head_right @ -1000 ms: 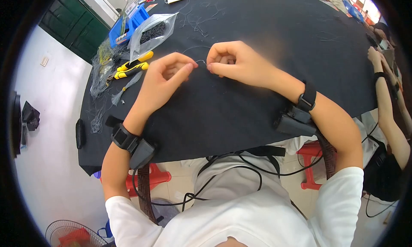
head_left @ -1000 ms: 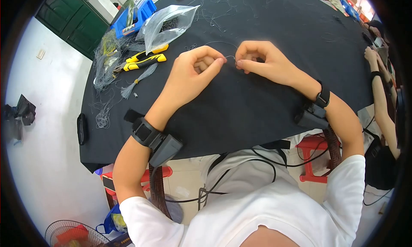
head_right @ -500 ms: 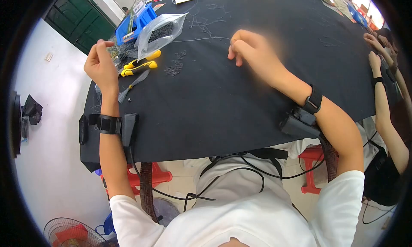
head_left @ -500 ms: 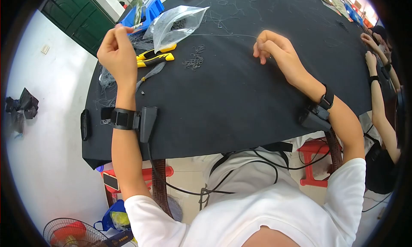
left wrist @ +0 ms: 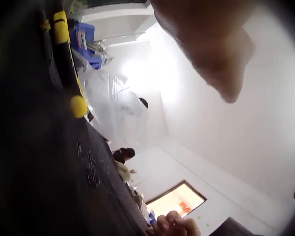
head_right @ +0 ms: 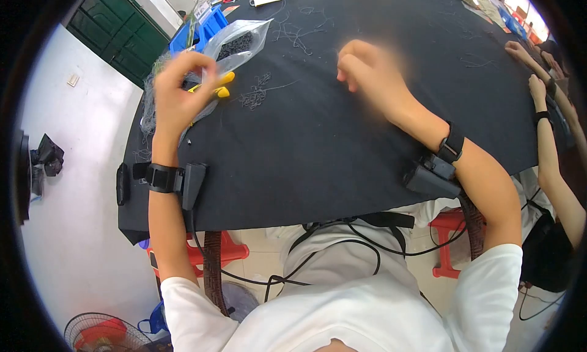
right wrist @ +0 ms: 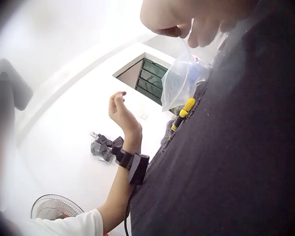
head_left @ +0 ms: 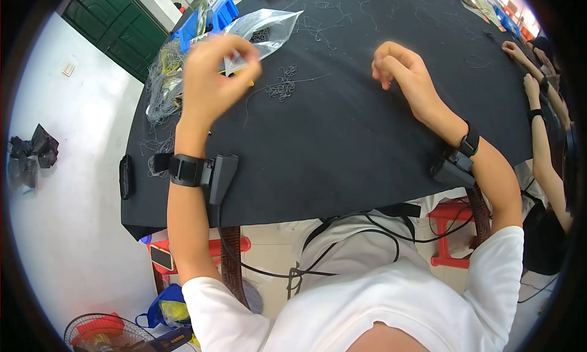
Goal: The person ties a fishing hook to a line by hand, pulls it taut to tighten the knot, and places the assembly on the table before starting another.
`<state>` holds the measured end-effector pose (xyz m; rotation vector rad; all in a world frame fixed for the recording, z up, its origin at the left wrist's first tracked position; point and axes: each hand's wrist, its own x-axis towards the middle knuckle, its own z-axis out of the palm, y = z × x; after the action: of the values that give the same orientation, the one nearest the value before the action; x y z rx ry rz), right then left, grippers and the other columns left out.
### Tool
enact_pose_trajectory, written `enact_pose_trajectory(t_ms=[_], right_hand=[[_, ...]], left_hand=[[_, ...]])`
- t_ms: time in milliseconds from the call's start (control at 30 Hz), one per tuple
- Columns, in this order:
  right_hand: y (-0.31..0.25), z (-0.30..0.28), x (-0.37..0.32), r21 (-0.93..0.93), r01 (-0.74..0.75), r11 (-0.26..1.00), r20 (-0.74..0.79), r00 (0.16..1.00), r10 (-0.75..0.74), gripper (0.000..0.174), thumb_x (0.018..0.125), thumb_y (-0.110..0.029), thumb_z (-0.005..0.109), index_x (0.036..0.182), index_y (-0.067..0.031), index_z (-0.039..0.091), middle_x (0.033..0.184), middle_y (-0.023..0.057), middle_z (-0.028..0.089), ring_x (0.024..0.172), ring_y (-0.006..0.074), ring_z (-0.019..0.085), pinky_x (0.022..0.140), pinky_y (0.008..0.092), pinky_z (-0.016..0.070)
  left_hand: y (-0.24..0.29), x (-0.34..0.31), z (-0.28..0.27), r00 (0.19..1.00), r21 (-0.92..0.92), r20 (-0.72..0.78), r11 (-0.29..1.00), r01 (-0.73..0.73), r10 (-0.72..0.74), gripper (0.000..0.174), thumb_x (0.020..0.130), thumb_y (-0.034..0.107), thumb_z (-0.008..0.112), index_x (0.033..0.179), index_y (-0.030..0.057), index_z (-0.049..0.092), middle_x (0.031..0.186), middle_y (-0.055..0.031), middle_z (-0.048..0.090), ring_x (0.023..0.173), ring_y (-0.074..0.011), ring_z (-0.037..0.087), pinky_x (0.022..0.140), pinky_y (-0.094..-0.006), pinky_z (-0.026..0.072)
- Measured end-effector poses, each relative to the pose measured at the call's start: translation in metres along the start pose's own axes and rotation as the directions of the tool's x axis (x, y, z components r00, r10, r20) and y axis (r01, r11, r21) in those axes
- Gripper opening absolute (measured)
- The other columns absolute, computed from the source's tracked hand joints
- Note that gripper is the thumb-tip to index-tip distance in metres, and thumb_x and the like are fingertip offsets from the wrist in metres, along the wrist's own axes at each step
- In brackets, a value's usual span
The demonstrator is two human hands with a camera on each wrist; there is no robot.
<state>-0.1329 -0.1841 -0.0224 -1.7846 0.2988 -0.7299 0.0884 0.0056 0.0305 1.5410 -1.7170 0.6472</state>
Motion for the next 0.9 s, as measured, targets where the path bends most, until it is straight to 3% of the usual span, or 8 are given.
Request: enact_pose_trajectory(t_ms=[67, 100, 200, 633, 733, 867, 900], right_hand=[[0.0, 0.0, 0.0, -0.007, -0.003, 1.0, -0.009, 1.0, 0.003, 0.014, 0.084, -0.017, 0.049, 0.074, -0.008, 0.052, 0.068, 0.0003, 0.053, 0.059, 0.0073, 0.045, 0.059, 0.0226, 0.0378], [0.0, 0.0, 0.0, -0.012, -0.013, 1.0, -0.013, 1.0, 0.013, 0.013, 0.084, -0.017, 0.049, 0.074, -0.008, 0.052, 0.068, 0.0003, 0.053, 0.059, 0.0072, 0.045, 0.059, 0.0225, 0.0379], [0.0, 0.0, 0.0, -0.01, -0.027, 1.0, -0.009, 1.0, 0.027, 0.012, 0.083, -0.016, 0.05, 0.075, -0.0078, 0.053, 0.068, 0.0004, 0.054, 0.059, 0.007, 0.045, 0.059, 0.0221, 0.0383], [0.003, 0.001, -0.001, 0.066, -0.001, 0.998, 0.056, 0.998, -0.003, 0.01, 0.084, -0.014, 0.05, 0.079, -0.0071, 0.054, 0.07, 0.0011, 0.055, 0.059, 0.0063, 0.046, 0.058, 0.0209, 0.0386], [0.003, 0.0, -0.001, 0.069, -0.017, 0.997, 0.065, 0.998, 0.013, 0.008, 0.084, -0.012, 0.051, 0.08, -0.0066, 0.055, 0.072, 0.0013, 0.055, 0.059, 0.0057, 0.047, 0.057, 0.0197, 0.0384], [0.004, 0.0, -0.001, 0.116, -0.033, 0.993, 0.077, 0.997, 0.024, 0.008, 0.084, -0.013, 0.052, 0.084, -0.0059, 0.056, 0.072, 0.0014, 0.056, 0.059, 0.0047, 0.047, 0.057, 0.0189, 0.0391], [0.004, 0.0, -0.001, 0.112, -0.034, 0.993, 0.078, 0.997, 0.025, 0.008, 0.084, -0.013, 0.052, 0.084, -0.0058, 0.056, 0.072, 0.0013, 0.057, 0.059, 0.0047, 0.047, 0.056, 0.0189, 0.0392]], left_hand=[[0.01, -0.007, 0.012, 0.924, -0.132, 0.328, 0.959, 0.251, -0.197, 0.013, 0.069, 0.017, 0.067, 0.071, 0.0049, 0.063, 0.064, -0.0045, 0.058, 0.059, -0.0165, 0.054, 0.057, -0.0288, 0.0428], [0.008, -0.01, 0.014, 0.888, -0.02, 0.43, 0.982, 0.19, -0.163, 0.011, 0.072, 0.012, 0.068, 0.077, 0.0029, 0.064, 0.068, -0.0047, 0.06, 0.059, -0.0133, 0.054, 0.057, -0.0259, 0.0433], [0.004, -0.015, 0.02, 0.815, 0.043, 0.522, 0.963, 0.267, -0.249, 0.013, 0.072, 0.015, 0.069, 0.078, 0.0035, 0.066, 0.068, -0.0053, 0.06, 0.059, -0.0132, 0.054, 0.056, -0.0262, 0.0431], [0.006, -0.016, 0.024, 0.769, 0.091, 0.579, 0.958, 0.271, -0.272, 0.009, 0.076, 0.012, 0.065, 0.081, 0.0048, 0.065, 0.07, -0.0039, 0.06, 0.064, -0.0132, 0.058, 0.061, -0.0266, 0.0448], [0.007, -0.019, 0.029, 0.865, 0.002, 0.443, 0.965, 0.261, -0.235, 0.009, 0.074, 0.015, 0.064, 0.079, 0.0072, 0.064, 0.065, -0.0051, 0.06, 0.059, -0.0184, 0.057, 0.057, -0.0312, 0.044], [0.016, -0.013, 0.029, 0.895, -0.095, 0.374, 0.95, 0.297, -0.243, 0.007, 0.08, 0.008, 0.06, 0.085, 0.0039, 0.059, 0.07, -0.0008, 0.059, 0.063, -0.0078, 0.055, 0.055, -0.021, 0.0396], [0.018, -0.013, 0.029, 0.85, -0.093, 0.393, 0.905, 0.416, -0.351, 0.006, 0.081, 0.007, 0.059, 0.086, 0.0035, 0.059, 0.07, 0.001, 0.058, 0.064, -0.0045, 0.053, 0.055, -0.0189, 0.0371]])
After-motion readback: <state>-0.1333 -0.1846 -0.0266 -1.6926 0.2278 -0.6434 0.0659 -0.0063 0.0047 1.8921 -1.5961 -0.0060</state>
